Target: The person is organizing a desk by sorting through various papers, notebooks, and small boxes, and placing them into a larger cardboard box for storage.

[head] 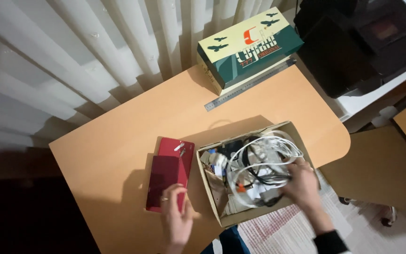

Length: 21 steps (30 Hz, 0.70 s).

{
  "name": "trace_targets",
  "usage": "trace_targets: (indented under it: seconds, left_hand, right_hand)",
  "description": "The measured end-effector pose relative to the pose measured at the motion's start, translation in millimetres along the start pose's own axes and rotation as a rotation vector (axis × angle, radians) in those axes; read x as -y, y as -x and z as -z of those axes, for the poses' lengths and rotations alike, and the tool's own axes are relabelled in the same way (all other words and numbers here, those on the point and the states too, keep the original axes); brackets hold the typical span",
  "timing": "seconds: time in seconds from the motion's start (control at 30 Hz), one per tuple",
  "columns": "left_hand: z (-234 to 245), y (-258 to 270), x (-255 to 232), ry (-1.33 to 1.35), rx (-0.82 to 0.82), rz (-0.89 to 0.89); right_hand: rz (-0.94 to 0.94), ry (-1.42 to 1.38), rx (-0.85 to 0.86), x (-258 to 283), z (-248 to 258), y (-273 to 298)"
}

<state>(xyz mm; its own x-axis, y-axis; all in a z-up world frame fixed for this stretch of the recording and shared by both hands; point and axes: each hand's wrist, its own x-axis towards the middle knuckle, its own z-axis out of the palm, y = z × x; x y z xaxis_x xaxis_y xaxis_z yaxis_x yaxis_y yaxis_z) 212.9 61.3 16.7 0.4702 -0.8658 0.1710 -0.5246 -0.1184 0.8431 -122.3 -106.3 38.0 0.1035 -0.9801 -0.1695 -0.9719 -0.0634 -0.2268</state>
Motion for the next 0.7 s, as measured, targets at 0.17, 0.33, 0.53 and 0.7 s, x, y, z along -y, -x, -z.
trace_targets:
  seconds: [0.17, 0.33, 0.53, 0.7]
  left_hand:
    - [-15.9, 7.3, -15.0, 0.019, 0.173, 0.128]
    - [-27.0, -15.8, -27.2, 0.032, 0.143, 0.076]
    - [-52.9, -57.8, -31.5, 0.030, 0.344, -0.135]
    - [-51.4, -68.4, -50.4, -0.111, 0.302, -0.205]
  right_hand:
    - [-0.329, -0.515, 0.219, 6.1, 55.8, -6.4]
    - [-0.071, -0.290, 0.217, -9.2, -3.4, 9.6]
    - [0.264, 0.361, 0.101, 11.1, -56.0, 24.9]
    - [0.199, 0.462, 0.411, 40.0, -26.9, 22.7]
